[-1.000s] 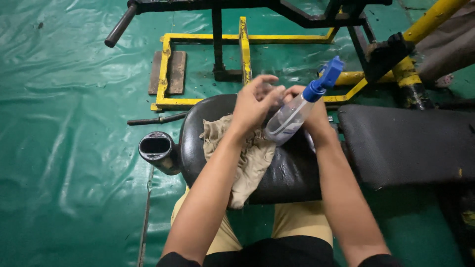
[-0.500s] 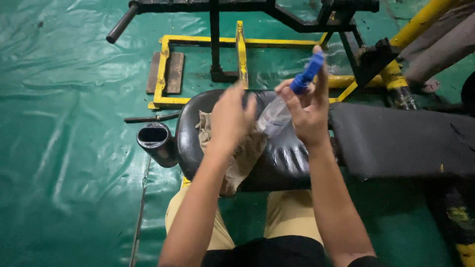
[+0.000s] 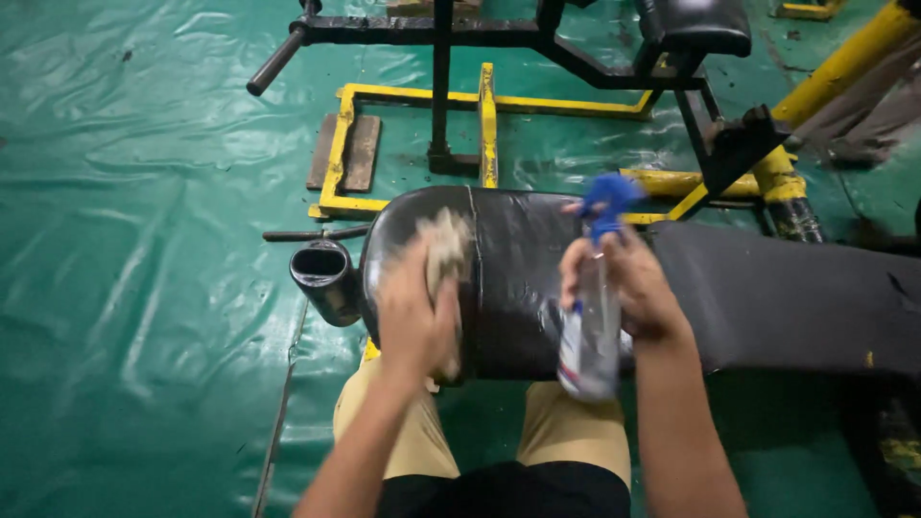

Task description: Spraying and wiping down weight benches and gym machinery with a cloth and cleaning solution.

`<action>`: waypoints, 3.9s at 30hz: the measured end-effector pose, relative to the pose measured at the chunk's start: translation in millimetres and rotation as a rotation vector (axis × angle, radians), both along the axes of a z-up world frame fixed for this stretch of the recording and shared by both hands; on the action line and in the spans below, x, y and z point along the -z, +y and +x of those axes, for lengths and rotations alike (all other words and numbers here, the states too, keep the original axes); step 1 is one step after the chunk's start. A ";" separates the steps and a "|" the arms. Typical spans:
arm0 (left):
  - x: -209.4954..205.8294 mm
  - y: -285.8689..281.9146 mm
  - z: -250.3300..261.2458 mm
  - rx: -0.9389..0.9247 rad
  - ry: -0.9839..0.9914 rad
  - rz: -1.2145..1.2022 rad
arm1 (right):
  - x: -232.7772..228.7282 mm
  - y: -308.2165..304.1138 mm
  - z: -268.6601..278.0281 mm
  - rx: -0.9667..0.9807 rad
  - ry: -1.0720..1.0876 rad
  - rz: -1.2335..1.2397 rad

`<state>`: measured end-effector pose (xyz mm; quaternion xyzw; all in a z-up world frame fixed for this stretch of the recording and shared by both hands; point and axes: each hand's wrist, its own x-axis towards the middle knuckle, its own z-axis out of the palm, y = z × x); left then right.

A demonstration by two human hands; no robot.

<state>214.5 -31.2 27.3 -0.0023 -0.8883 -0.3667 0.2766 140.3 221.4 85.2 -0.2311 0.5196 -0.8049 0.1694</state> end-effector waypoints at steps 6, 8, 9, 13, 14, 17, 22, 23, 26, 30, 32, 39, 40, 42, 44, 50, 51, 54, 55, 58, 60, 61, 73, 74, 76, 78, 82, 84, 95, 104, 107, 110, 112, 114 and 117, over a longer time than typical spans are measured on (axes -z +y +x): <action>-4.6 -39.5 -97.1 -0.057 -0.078 -0.231 | 76.3 -3.0 -31.5 -0.352 -0.332 -0.007; -29.1 -42.8 -110.0 -0.040 -0.233 -0.114 | 71.8 -8.1 -30.9 -0.359 -0.338 -0.043; -41.2 -44.9 -115.6 -0.019 -0.379 0.002 | 70.1 -11.1 -29.4 -0.362 -0.336 -0.082; -19.2 -28.9 -99.9 0.051 -0.413 -0.026 | 79.3 -3.2 -38.8 -0.300 -0.309 -0.187; -4.2 -19.6 -87.9 0.135 -0.193 -0.280 | 81.4 -0.5 -41.1 -0.243 -0.301 -0.266; -8.2 14.4 -19.2 0.281 -0.016 -0.444 | 86.0 5.1 -44.3 -0.156 -0.289 -0.375; -12.9 26.7 2.0 0.360 -0.072 -0.399 | 83.5 7.8 -43.4 -0.111 -0.268 -0.418; -10.3 24.0 -12.5 0.338 -0.084 -0.452 | 83.6 7.6 -43.6 -0.109 -0.268 -0.421; -3.7 15.4 -87.6 0.287 -0.103 -0.518 | 82.3 9.2 -40.0 -0.084 -0.265 -0.427; 12.1 14.4 -186.4 0.276 -0.288 -0.446 | 84.4 12.4 -33.1 -0.018 -0.240 -0.425; 25.0 19.6 -176.3 0.254 -0.131 -0.459 | 86.9 15.6 -33.1 -0.010 -0.229 -0.428; -12.6 43.6 12.3 0.363 -0.067 -0.439 | 89.9 22.5 -32.9 -0.021 -0.204 -0.479; -12.8 46.7 23.6 0.365 -0.059 -0.442 | 87.9 22.7 -31.5 -0.019 -0.196 -0.480; -10.5 52.7 45.8 0.350 -0.140 -0.386 | 86.5 23.1 -28.6 -0.043 -0.210 -0.513; -2.8 54.8 18.9 0.327 -0.120 -0.412 | 85.1 23.3 -26.8 -0.053 -0.213 -0.525; 21.8 73.9 -95.4 0.240 -0.086 -0.410 | 83.5 24.5 -20.2 -0.022 -0.174 -0.488; 21.6 79.6 -108.5 0.236 -0.095 -0.364 | 81.7 23.9 -18.8 0.011 -0.149 -0.452; 17.6 80.8 -88.8 0.463 -0.089 0.113 | 53.9 10.5 -5.6 0.130 -0.107 -0.318; 4.7 79.6 -69.9 0.463 -0.085 0.111 | 43.4 -2.6 -1.3 0.129 -0.103 -0.319; -15.7 75.4 -19.3 0.759 -0.055 0.657 | 21.4 -32.0 10.8 0.296 -0.024 -0.072; -9.6 61.9 -6.7 0.758 -0.019 0.838 | 18.2 -47.9 6.2 0.263 -0.004 -0.030; -9.5 48.9 -5.7 0.756 -0.013 0.835 | 26.9 -51.9 -9.7 0.259 0.001 -0.031; 15.8 -30.9 -25.4 0.790 -0.072 1.589 | 65.8 -69.6 6.6 0.361 1.045 1.337; 17.3 -32.0 -25.3 0.804 -0.074 1.588 | 55.3 -57.2 27.5 0.284 1.067 1.316; 18.9 -33.8 -25.4 0.815 -0.079 1.589 | 49.3 -31.4 37.9 0.205 1.085 1.295; 18.9 -33.5 -25.0 0.860 -0.112 1.580 | 59.3 -2.3 18.7 0.242 1.047 1.297; 21.9 -34.9 -29.9 0.965 -0.141 1.590 | 74.0 -26.2 -88.8 0.383 1.084 1.360; 28.4 -34.6 -30.3 1.038 -0.149 1.606 | 74.0 -58.3 -133.2 0.465 0.965 1.442; 30.3 -39.4 -15.0 1.002 -0.230 1.619 | 43.1 -56.5 28.8 0.219 1.116 1.159; 5.8 -33.6 -20.9 0.962 -0.295 1.448 | 67.1 -15.3 -110.0 0.442 0.898 1.278; 9.8 -33.1 -19.4 0.958 -0.309 1.454 | 96.1 -77.2 -139.8 0.517 0.979 1.230; 25.2 -35.3 -16.6 1.000 -0.327 1.451 | 91.6 -145.1 -116.8 0.468 1.079 1.078; 31.9 -39.3 -14.7 1.018 -0.354 1.443 | 82.6 -165.0 -103.4 0.489 1.032 1.041; 33.6 -42.8 -11.7 1.019 -0.418 1.434 | 78.3 -159.9 -102.2 0.488 1.281 0.942; 26.4 -38.8 -6.7 1.006 -0.412 1.468 | 61.3 -101.7 -116.3 0.267 0.801 1.080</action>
